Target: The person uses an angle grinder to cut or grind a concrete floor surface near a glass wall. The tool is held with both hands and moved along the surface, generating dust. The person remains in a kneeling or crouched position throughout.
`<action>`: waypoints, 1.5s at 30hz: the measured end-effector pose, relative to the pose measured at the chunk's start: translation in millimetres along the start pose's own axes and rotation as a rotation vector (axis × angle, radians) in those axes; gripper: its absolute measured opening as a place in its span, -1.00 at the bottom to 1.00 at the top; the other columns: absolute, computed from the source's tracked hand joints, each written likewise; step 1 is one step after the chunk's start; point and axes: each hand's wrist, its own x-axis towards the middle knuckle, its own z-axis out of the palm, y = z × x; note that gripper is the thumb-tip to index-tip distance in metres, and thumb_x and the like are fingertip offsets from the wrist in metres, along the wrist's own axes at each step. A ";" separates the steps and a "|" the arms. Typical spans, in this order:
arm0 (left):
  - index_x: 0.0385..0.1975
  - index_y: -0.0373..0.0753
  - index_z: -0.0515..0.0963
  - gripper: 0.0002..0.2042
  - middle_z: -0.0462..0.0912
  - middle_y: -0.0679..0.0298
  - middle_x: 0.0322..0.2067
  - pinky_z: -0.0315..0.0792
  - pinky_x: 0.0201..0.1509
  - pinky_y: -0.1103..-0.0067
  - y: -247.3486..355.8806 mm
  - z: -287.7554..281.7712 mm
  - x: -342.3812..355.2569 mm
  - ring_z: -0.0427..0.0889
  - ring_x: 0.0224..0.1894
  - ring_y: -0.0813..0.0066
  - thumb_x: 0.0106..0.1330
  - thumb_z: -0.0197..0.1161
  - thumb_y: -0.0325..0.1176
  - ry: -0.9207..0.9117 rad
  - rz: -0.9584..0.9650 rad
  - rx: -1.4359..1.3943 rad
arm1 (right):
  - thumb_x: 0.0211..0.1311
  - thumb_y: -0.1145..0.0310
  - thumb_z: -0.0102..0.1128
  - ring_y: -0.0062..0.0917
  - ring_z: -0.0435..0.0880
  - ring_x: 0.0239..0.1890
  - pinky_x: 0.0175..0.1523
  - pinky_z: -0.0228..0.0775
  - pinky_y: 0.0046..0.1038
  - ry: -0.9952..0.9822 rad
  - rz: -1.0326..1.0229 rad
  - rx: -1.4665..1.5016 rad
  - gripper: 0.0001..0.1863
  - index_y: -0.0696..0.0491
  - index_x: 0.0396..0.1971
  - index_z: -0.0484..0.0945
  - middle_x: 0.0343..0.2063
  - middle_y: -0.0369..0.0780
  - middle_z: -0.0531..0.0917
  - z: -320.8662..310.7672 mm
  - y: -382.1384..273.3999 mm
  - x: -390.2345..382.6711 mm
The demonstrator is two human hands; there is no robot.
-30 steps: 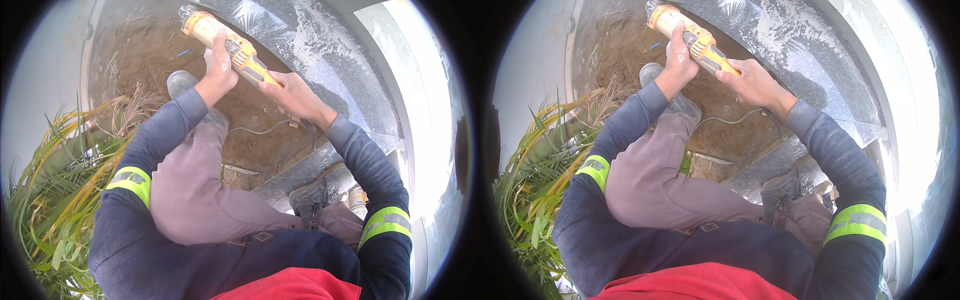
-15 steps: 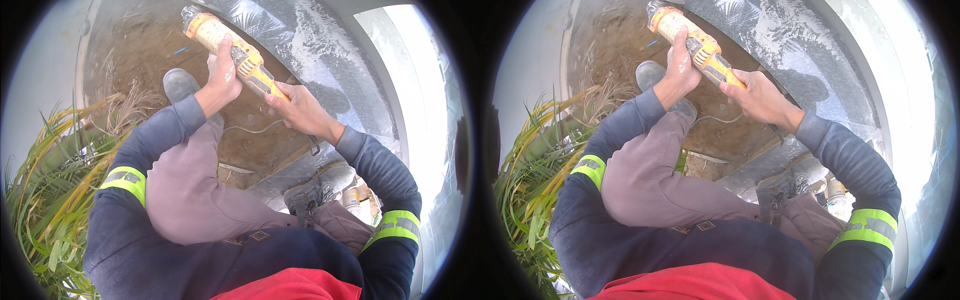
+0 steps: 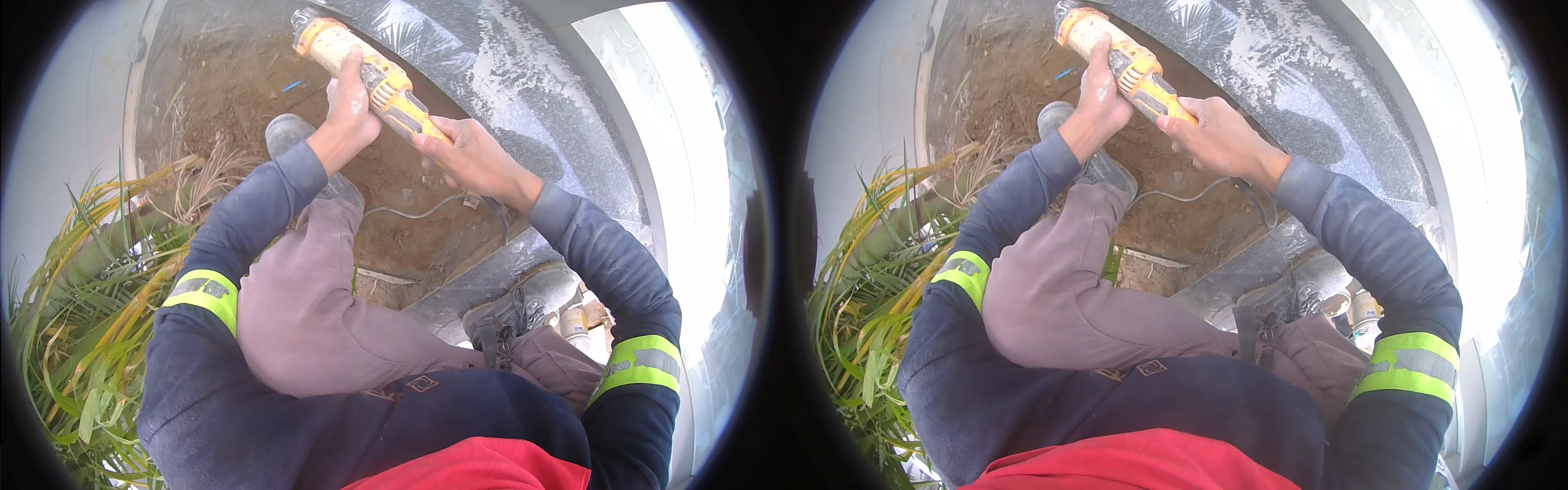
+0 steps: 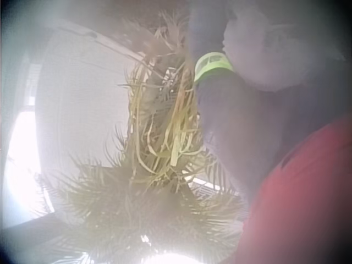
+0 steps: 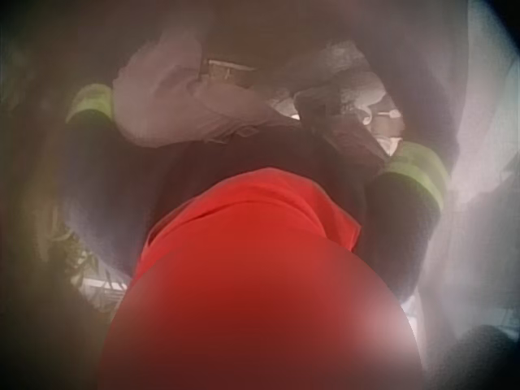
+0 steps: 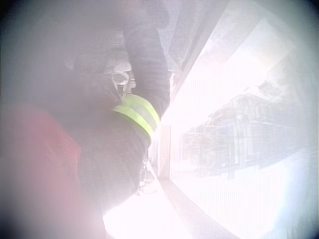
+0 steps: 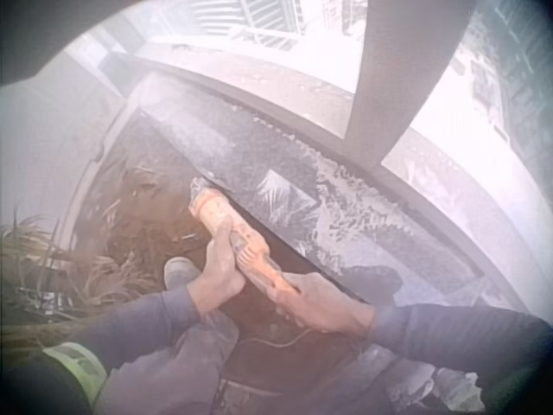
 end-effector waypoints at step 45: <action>0.05 -0.30 0.39 -0.55 0.64 0.10 -0.14 0.60 0.09 0.19 -18.2 9.1 -34.0 0.68 -0.06 0.23 0.58 0.04 0.04 -0.043 -0.026 -0.078 | 0.15 0.28 0.36 0.00 0.73 -0.16 -0.05 0.53 -0.13 0.009 -0.001 -0.579 -0.56 0.34 -0.18 0.45 -0.27 0.19 0.66 -1.4 4.0 -18.5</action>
